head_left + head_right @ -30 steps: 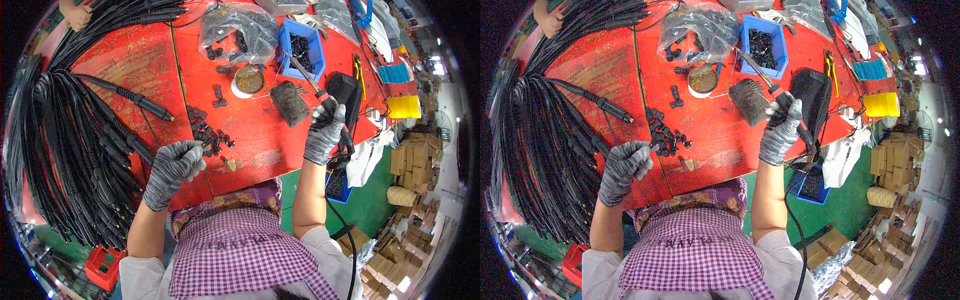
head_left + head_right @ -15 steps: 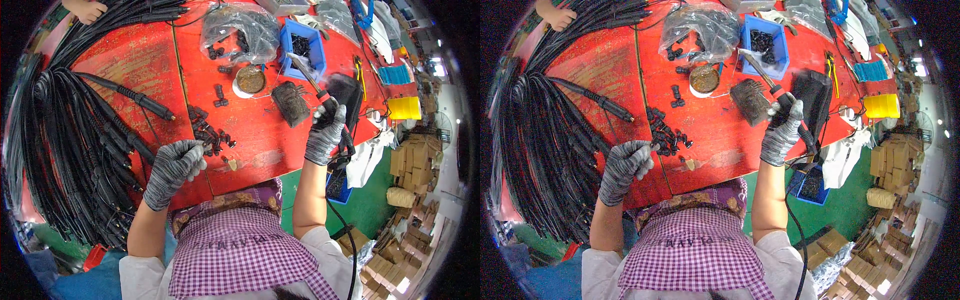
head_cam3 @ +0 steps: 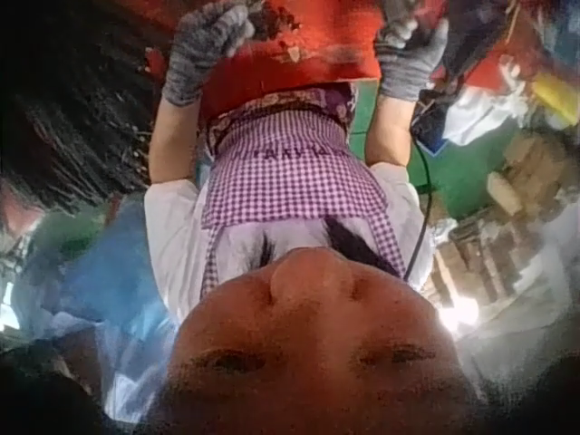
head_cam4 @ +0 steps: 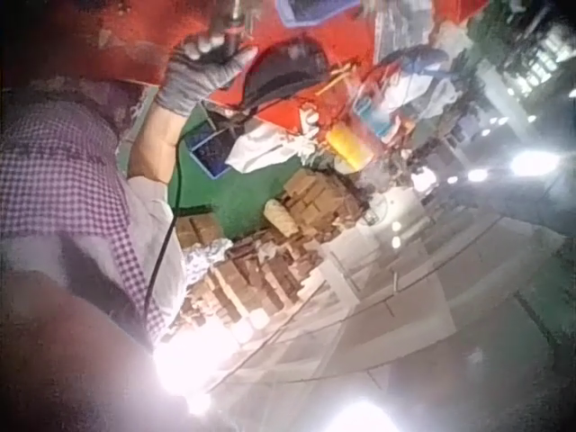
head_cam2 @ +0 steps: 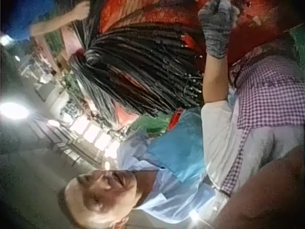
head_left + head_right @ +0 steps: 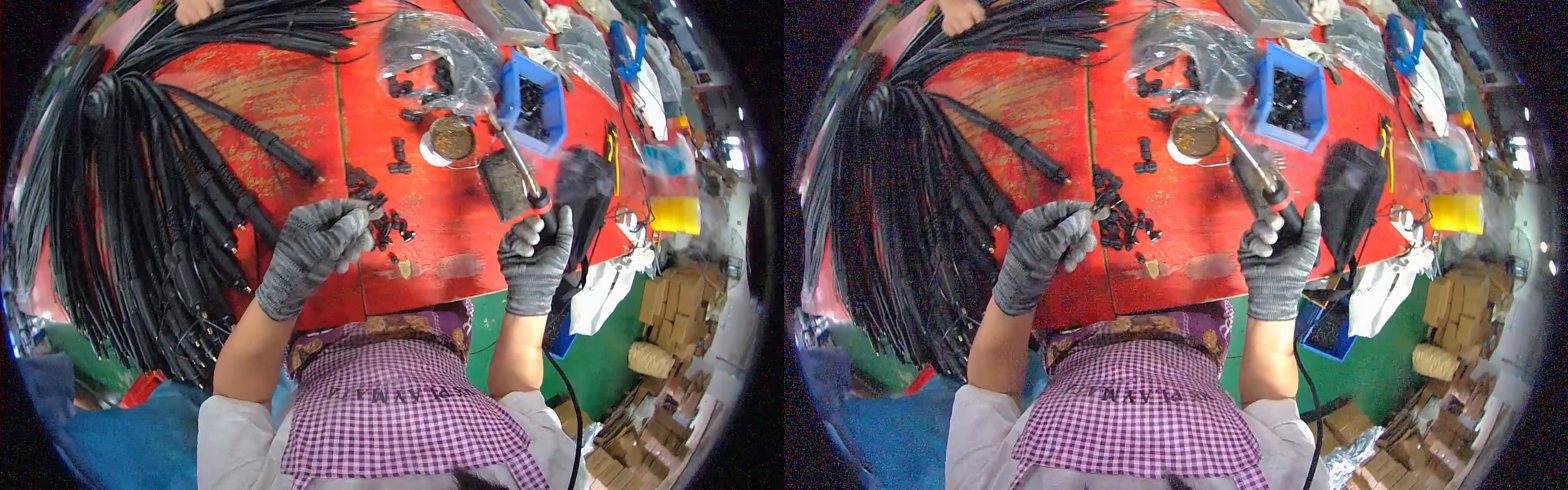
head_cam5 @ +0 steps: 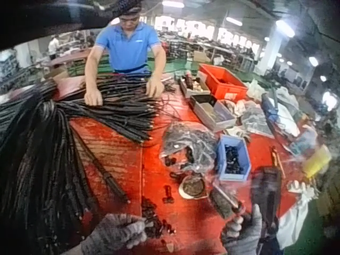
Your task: The person solders wires into electrical connectors at a workbench using a soldering iron and solder wire, cleaning the iron on a sponge.
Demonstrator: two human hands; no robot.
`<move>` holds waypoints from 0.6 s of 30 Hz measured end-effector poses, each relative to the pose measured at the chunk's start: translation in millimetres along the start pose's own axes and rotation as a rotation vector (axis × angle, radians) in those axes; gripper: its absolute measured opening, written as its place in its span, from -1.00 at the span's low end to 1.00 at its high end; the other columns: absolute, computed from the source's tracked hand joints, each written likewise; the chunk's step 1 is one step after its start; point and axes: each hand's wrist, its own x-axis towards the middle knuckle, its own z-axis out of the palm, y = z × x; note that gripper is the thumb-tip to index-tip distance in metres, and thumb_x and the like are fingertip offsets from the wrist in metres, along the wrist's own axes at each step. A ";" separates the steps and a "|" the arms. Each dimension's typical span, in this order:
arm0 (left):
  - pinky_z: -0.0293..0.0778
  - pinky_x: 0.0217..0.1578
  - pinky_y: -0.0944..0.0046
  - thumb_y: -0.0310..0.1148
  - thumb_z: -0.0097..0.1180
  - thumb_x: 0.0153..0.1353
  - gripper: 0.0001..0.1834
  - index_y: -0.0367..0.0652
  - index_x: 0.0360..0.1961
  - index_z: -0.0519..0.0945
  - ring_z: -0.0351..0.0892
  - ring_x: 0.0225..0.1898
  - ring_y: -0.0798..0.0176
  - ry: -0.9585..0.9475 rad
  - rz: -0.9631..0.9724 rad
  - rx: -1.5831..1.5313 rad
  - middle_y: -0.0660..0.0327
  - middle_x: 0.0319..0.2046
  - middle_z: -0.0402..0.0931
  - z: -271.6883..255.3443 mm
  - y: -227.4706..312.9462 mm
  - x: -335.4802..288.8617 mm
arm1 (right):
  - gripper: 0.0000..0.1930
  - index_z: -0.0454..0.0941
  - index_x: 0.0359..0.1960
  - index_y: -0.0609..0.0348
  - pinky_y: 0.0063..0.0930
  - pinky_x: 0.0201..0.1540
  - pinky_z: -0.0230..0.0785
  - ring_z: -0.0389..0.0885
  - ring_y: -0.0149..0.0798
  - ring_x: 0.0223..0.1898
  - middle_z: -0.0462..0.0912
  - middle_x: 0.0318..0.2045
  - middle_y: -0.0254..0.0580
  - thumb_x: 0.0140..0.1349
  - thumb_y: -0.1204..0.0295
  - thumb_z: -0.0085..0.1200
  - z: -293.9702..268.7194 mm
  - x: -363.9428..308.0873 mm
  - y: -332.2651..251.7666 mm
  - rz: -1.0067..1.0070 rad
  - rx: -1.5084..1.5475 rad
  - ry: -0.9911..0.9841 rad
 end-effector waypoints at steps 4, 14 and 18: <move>0.19 -0.74 0.54 -0.35 -0.07 0.15 -0.78 -0.31 -0.30 0.48 0.29 -0.74 0.52 -0.025 0.085 -0.048 0.25 -0.63 0.47 -1.1 7.7 2.5 | -0.57 0.40 -0.30 0.28 -0.69 -0.78 0.17 0.29 -0.46 -0.71 0.39 -0.67 -0.29 0.18 0.09 -0.23 1.7 -7.8 17.7 0.127 0.004 0.014; 0.24 -0.74 0.53 -0.35 -0.08 0.16 -0.78 -0.28 -0.31 0.51 0.30 -0.74 0.52 0.009 0.072 -0.105 0.22 -0.64 0.47 -6.1 14.8 4.1 | -0.59 0.44 -0.31 0.27 -0.65 -0.75 0.23 0.33 -0.43 -0.71 0.42 -0.67 -0.25 0.18 0.10 -0.22 9.1 -18.4 38.6 0.251 -0.019 -0.029; 0.24 -0.74 0.53 -0.33 -0.08 0.16 -0.77 -0.26 -0.31 0.52 0.30 -0.74 0.52 0.015 0.070 -0.099 0.23 -0.64 0.47 -4.0 17.5 5.6 | -0.55 0.42 -0.25 0.29 -0.65 -0.75 0.21 0.32 -0.43 -0.71 0.43 -0.67 -0.25 0.18 0.08 -0.21 9.0 -25.0 40.3 0.210 -0.100 -0.001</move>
